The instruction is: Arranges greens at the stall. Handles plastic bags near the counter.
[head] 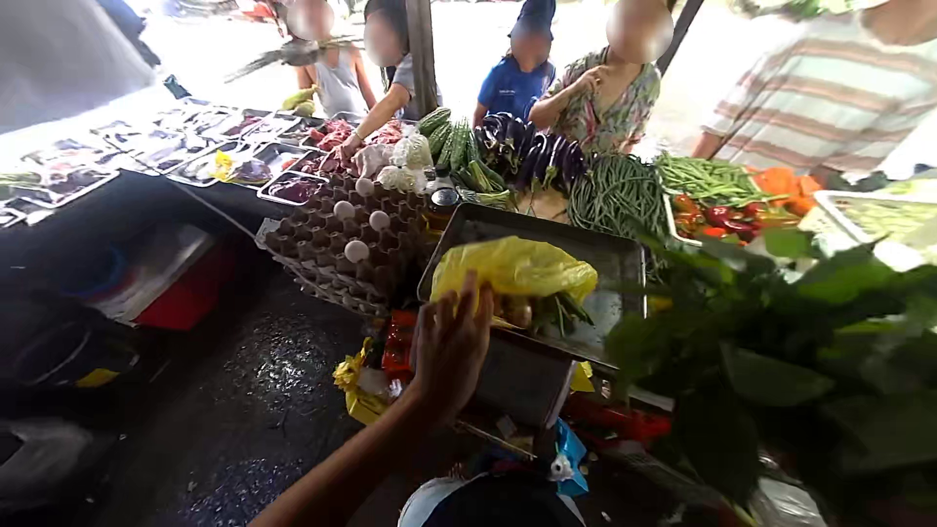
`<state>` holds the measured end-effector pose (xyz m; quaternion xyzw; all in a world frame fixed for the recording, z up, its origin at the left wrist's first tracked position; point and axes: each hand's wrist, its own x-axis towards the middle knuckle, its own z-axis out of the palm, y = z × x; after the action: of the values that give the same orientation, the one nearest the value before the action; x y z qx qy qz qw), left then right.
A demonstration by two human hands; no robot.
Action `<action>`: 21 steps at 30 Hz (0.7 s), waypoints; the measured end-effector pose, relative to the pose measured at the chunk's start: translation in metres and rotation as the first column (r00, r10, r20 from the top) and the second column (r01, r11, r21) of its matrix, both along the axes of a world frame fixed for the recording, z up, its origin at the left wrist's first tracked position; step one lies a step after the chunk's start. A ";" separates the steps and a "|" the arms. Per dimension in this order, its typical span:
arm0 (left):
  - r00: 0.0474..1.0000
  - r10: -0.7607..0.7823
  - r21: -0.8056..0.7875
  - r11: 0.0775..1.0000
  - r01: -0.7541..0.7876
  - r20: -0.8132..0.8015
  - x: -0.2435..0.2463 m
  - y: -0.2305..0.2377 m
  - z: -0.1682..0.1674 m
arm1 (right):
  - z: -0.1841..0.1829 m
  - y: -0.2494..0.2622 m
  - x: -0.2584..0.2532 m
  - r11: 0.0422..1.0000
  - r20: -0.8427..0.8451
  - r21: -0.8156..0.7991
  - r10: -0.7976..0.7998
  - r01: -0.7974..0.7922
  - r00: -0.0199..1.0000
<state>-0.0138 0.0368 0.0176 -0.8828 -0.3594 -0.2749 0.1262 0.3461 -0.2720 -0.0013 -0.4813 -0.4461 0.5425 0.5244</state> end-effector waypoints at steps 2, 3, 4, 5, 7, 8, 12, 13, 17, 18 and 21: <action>0.991 -0.009 -0.004 1.000 0.010 0.134 -0.005 0.022 0.016 | 0.058 0.046 -0.071 0.981 0.183 -0.005 -0.190 0.194 0.965; 0.977 -0.032 -0.044 0.998 0.042 0.210 -0.006 0.031 0.024 | 0.084 0.071 -0.115 0.941 0.315 0.010 -0.323 0.337 0.892; 0.955 -0.068 -0.081 0.992 0.096 0.290 -0.007 0.038 0.031 | 0.097 0.095 -0.146 0.905 0.392 0.020 -0.399 0.426 0.829; 0.925 -0.105 -0.110 0.982 0.155 0.366 -0.008 0.042 0.034 | 0.095 0.113 -0.165 0.883 0.468 0.075 -0.442 0.463 0.766; 0.908 -0.112 -0.179 0.963 0.199 0.403 -0.009 0.044 0.043 | 0.068 0.135 -0.171 0.881 0.530 0.172 -0.460 0.441 0.712; 0.930 -0.109 -0.199 0.962 0.187 0.351 -0.012 0.043 0.047 | 0.058 0.145 -0.172 0.892 0.488 0.178 -0.446 0.415 0.750; 0.965 -0.084 -0.227 0.963 0.142 0.249 -0.025 0.051 0.040 | 0.036 0.174 -0.203 0.869 0.504 0.446 -0.442 0.215 0.742; 0.961 -0.053 -0.270 0.954 0.129 0.272 -0.026 0.058 0.035 | 0.034 0.183 -0.206 0.854 0.628 0.508 -0.455 0.109 0.632; 0.928 -0.080 -0.203 0.966 0.163 0.363 -0.018 0.072 0.038 | 0.040 0.213 -0.210 0.982 0.914 0.184 -0.157 -0.040 0.374; 0.929 -0.159 -0.202 0.951 0.235 0.335 -0.020 0.070 0.038 | 0.044 0.224 -0.208 0.995 0.914 0.088 -0.062 -0.046 0.401; 0.890 -0.410 -0.167 0.881 0.443 0.199 -0.032 0.065 0.034 | 0.059 0.261 -0.194 1.000 0.748 -0.008 0.006 0.000 0.663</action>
<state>-0.0461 0.1016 0.0520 -0.9241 -0.1911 -0.3257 -0.0592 0.1522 -0.0110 0.0582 -0.6626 -0.6209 0.2995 0.2926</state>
